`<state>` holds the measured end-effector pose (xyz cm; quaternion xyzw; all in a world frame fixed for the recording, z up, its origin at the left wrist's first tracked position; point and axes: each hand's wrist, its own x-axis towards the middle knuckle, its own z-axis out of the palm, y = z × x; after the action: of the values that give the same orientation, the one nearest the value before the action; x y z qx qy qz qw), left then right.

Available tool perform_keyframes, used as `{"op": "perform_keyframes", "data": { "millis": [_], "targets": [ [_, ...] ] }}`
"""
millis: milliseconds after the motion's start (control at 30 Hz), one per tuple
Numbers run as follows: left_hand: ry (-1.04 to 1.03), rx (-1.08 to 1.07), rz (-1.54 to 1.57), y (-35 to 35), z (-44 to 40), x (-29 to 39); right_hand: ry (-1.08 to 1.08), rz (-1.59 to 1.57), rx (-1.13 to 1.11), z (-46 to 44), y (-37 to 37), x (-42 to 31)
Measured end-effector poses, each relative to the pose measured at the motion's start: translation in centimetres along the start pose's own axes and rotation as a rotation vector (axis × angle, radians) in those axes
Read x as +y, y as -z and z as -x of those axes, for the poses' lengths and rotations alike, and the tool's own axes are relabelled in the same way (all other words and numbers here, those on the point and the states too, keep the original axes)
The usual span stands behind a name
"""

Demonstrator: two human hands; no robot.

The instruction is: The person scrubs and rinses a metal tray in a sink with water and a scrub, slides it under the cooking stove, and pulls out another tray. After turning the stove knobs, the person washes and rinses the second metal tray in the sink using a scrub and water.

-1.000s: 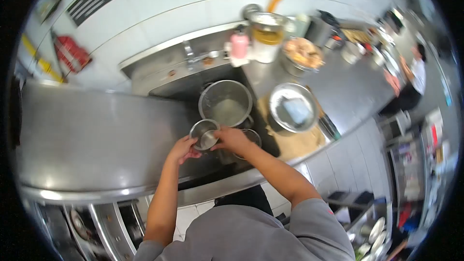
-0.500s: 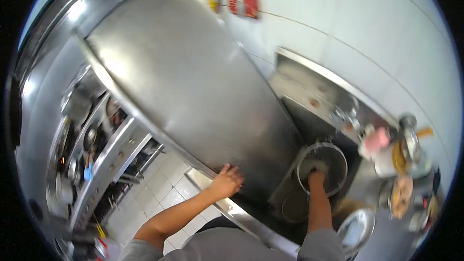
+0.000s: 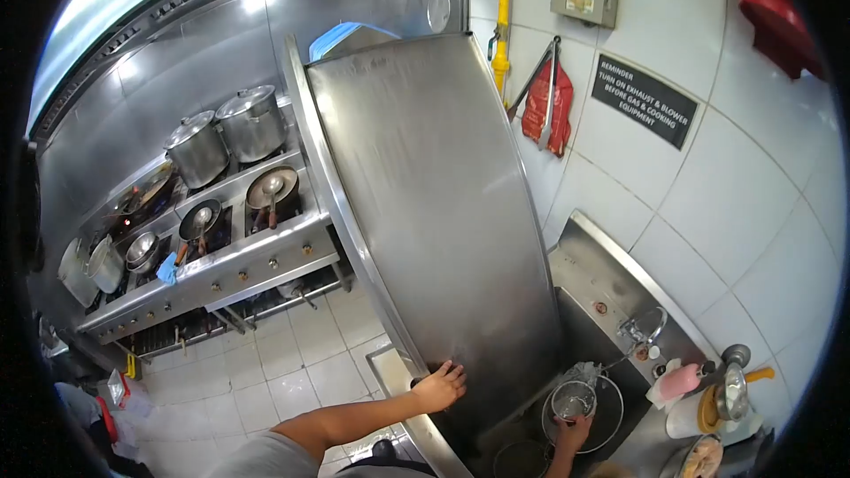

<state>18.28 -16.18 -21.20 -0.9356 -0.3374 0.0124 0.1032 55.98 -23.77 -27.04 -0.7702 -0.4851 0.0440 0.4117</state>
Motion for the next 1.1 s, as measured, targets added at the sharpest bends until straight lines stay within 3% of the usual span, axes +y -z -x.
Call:
{"op": "perform_keyframes", "data": {
  "millis": [33,67,133,300,367,400,467,533,633,733,833,933,1000,1100],
  "targets": [
    [-0.011,0.003,-0.008,0.1,-0.1,-0.1,0.157,-0.074,0.049,0.1,1.6,-3.4],
    [-0.024,0.018,-0.014,0.2,-0.1,-0.2,0.157,-0.069,0.069,0.5,2.1,-4.3],
    [-0.075,-0.003,0.065,0.0,-0.5,-0.6,0.122,0.072,-0.260,0.7,3.0,-7.2],
    [-0.271,0.092,0.258,-0.5,-0.9,-2.5,0.403,0.013,-0.577,-1.6,0.0,-21.0],
    [-0.141,-0.161,0.228,1.9,-1.8,-4.0,0.707,0.083,-0.495,-5.2,-3.5,-27.9],
    [-0.140,-0.159,0.220,2.8,-2.0,-5.2,0.704,0.147,-0.592,-7.8,-4.0,-33.0],
    [-0.006,0.093,-0.208,4.9,-2.0,-8.4,0.792,0.071,-0.519,-13.7,-5.4,-42.7],
    [0.117,0.160,-0.201,7.9,-2.1,-11.9,0.778,-0.062,-0.449,-20.7,-8.2,-50.5],
    [0.267,0.214,-0.210,13.4,-1.9,-15.2,0.793,0.281,-0.323,-25.4,-3.6,-60.4],
    [0.281,0.193,-0.148,13.9,-1.8,-15.5,0.757,0.249,-0.276,-28.0,-3.9,-61.0],
    [0.286,0.277,-0.104,12.7,-2.0,-15.6,0.684,0.187,-0.347,-28.3,-4.5,-56.1],
    [0.256,0.323,-0.064,12.0,-2.1,-15.7,0.611,0.075,-0.450,-25.4,-4.6,-46.7],
    [0.217,0.335,-0.034,11.8,-1.9,-15.5,0.640,-0.032,-0.378,-20.8,-4.2,-38.2],
    [0.162,0.341,0.001,10.9,-1.8,-14.1,0.410,-0.079,-0.430,-13.0,-1.7,-26.2]
  ]
}}
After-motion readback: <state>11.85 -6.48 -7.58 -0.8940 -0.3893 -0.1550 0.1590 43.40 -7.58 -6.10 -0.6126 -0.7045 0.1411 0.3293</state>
